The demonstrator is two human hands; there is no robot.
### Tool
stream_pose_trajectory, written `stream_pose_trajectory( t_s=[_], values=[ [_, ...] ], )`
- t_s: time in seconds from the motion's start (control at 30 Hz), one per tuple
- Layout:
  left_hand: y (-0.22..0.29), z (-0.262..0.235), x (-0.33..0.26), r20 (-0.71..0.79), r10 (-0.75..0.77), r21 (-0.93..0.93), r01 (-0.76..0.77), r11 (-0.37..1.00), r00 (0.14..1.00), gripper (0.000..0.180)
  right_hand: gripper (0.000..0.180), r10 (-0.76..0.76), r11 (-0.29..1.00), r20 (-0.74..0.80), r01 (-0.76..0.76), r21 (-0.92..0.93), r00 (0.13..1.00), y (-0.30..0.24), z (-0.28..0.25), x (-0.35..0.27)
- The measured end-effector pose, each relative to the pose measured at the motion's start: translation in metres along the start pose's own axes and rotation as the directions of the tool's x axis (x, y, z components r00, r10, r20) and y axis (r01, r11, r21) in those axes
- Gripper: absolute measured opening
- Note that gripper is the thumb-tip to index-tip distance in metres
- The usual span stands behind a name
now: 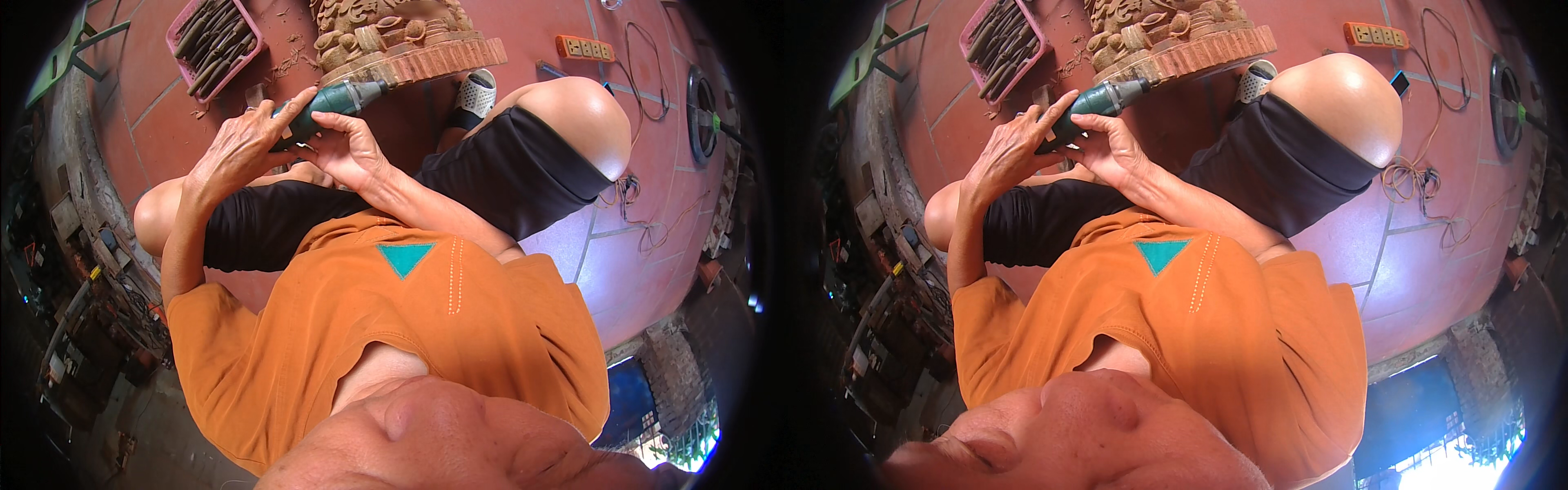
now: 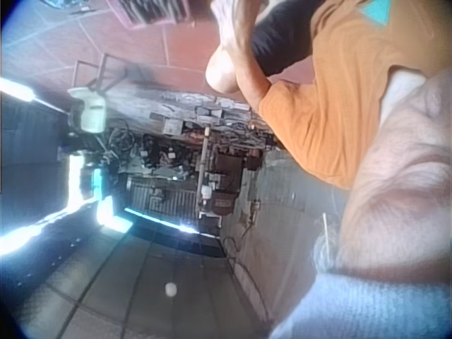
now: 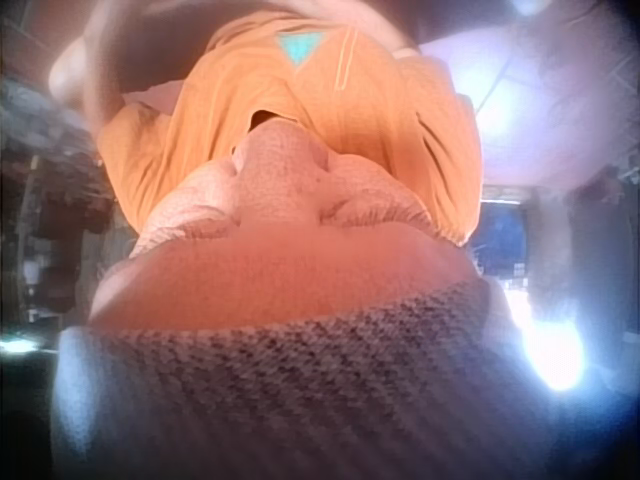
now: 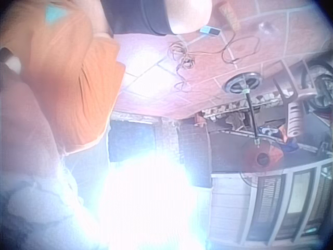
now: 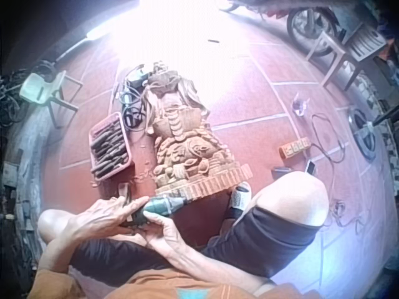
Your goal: The person uses a rotary carving tool to shape and detail a wooden sculpture of a figure. The person holds the tool with both hands and works on the base and lower sections of the sculpture while sitting on the floor.
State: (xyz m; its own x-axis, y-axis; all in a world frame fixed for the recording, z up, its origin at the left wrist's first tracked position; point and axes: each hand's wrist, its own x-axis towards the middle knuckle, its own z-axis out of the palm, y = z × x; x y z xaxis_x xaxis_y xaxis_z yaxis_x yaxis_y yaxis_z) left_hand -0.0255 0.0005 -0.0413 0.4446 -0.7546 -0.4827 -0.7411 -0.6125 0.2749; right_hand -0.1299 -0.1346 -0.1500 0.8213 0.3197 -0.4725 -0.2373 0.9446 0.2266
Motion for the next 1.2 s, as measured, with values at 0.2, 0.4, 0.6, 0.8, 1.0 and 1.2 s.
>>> stream_pose_trajectory(
  t_s=[0.2, 0.4, 0.6, 0.8, 1.0, 1.2],
  values=[
    [-0.0012, 0.0014, 0.0005, 0.005, 0.003, -0.014, -0.003, 1.0, 1.0, 0.093, 0.033, 0.022, 1.0, 0.017, -0.022, 0.004, 1.0, -0.0003, -0.0012, -0.0017],
    [-0.0012, 0.001, 0.0007, 0.01, 0.011, -0.011, -0.011, 1.0, 1.0, 0.093, 0.04, 0.015, 1.0, -0.001, -0.015, 0.026, 1.0, 0.0008, 0.0001, -0.0019],
    [-0.0015, 0.0016, 0.0007, -0.005, 0.012, -0.009, -0.013, 1.0, 1.0, 0.092, 0.039, 0.024, 1.0, 0.005, -0.024, 0.012, 1.0, -0.0009, 0.0, -0.0011],
    [-0.0017, 0.002, -0.0001, -0.002, 0.0, -0.01, 0.0, 1.0, 1.0, 0.093, 0.038, 0.009, 1.0, 0.001, -0.009, 0.004, 1.0, -0.0013, 0.0033, -0.0022],
    [0.0015, 0.0002, -0.0008, -0.012, -0.015, 0.001, 0.015, 1.0, 1.0, 0.094, 0.03, 0.023, 1.0, 0.023, -0.023, -0.006, 0.999, -0.0026, 0.0015, 0.0007],
    [0.0028, -0.0018, -0.0015, -0.009, -0.033, 0.006, 0.033, 0.999, 0.999, 0.093, 0.03, 0.03, 0.999, 0.024, -0.029, -0.018, 0.999, -0.0046, 0.0043, 0.0012]
  ],
)
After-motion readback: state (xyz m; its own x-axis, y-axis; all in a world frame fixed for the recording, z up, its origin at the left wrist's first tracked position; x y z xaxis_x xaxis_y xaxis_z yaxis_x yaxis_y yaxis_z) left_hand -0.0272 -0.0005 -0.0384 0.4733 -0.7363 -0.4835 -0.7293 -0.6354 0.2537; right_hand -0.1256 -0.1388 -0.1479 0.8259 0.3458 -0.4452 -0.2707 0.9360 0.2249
